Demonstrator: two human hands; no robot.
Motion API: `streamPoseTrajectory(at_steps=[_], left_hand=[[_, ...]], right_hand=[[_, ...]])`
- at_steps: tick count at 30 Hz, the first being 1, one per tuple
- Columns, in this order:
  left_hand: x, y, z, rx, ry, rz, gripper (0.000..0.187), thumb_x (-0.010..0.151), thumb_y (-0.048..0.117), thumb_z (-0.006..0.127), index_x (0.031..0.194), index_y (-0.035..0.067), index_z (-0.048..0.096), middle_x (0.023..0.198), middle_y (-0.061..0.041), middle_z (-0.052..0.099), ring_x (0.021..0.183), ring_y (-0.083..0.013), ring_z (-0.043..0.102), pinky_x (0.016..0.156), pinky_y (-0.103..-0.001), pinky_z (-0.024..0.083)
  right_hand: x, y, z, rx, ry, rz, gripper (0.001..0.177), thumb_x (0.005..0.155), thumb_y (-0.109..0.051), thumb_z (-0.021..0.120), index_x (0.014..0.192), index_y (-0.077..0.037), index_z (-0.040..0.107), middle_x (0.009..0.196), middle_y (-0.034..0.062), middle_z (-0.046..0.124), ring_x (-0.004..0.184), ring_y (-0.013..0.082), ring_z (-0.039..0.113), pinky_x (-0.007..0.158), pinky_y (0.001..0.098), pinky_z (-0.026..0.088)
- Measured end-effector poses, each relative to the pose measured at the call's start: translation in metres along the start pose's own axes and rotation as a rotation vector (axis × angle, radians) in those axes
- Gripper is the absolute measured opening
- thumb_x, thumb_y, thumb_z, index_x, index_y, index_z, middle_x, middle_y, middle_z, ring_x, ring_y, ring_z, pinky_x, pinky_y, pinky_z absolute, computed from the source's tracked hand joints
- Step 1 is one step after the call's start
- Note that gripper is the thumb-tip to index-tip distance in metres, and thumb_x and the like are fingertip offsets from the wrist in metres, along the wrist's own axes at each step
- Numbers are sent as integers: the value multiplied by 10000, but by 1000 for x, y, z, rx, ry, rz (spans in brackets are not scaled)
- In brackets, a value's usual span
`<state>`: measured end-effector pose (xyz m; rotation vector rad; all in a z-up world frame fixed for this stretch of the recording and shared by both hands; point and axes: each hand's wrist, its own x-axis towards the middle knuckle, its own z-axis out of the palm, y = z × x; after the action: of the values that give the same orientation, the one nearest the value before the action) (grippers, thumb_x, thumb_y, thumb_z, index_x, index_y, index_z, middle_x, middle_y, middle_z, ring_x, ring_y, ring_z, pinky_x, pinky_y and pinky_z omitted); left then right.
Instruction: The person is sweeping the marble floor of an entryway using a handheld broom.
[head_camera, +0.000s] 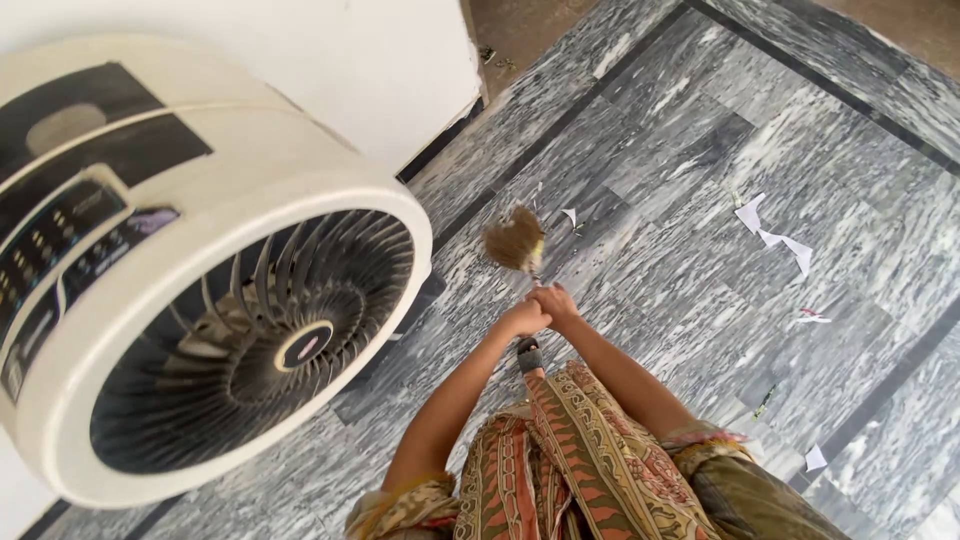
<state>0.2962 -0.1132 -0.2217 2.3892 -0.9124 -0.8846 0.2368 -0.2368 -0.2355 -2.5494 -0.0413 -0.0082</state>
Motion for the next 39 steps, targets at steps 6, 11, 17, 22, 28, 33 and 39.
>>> streamPoseTrajectory(at_steps=[6,11,17,22,28,33,39], left_hand=[[32,78,6,-95,-633,-24,383,865,346,592,752,-7,691,717,-130,707,525,-203,623,496,-366,509],[65,94,-12,10,-659,149,331,863,328,609,794,15,690,762,-157,699,606,-248,632,564,-402,517],[-14,189,-211,342,-49,321,335,866,367,645,989,75,754,919,-176,750,877,-348,744,801,-477,603],[-43,216,-305,313,277,399,456,901,504,696,1207,165,697,1167,-121,699,1077,-308,702,937,-504,565],[23,163,-317,143,734,669,904,741,575,795,1522,267,460,1582,-129,357,1489,-420,335,1190,-734,184],[86,121,-290,529,693,458,893,789,464,768,1586,307,398,1692,-143,182,1558,-412,209,1192,-738,105],[141,114,-241,578,599,388,844,826,365,680,1605,342,356,1730,-129,133,1578,-396,200,1207,-737,101]], right_hand=[[-67,26,-53,-112,-160,389,326,705,-360,801,973,-194,715,904,44,765,1015,258,721,1310,569,133],[-53,10,-119,-211,-192,413,255,733,-363,783,938,-213,759,890,58,754,1001,301,707,1241,639,111],[24,-30,-209,-375,-23,298,207,762,-318,739,892,-157,746,837,97,739,941,317,728,1248,630,155],[98,-43,-231,-264,213,114,402,752,-290,716,1113,-115,723,1034,126,741,1093,313,694,1237,642,164],[187,5,-172,56,223,66,569,790,-328,749,1334,-189,653,1277,55,707,1206,302,643,1183,698,202],[228,48,-124,-96,118,187,571,763,-419,758,1295,-234,665,1242,34,719,1254,259,624,1206,720,136],[217,91,-131,-243,-101,309,553,835,-475,693,1342,-258,657,1264,39,727,1318,262,597,1201,772,47]])
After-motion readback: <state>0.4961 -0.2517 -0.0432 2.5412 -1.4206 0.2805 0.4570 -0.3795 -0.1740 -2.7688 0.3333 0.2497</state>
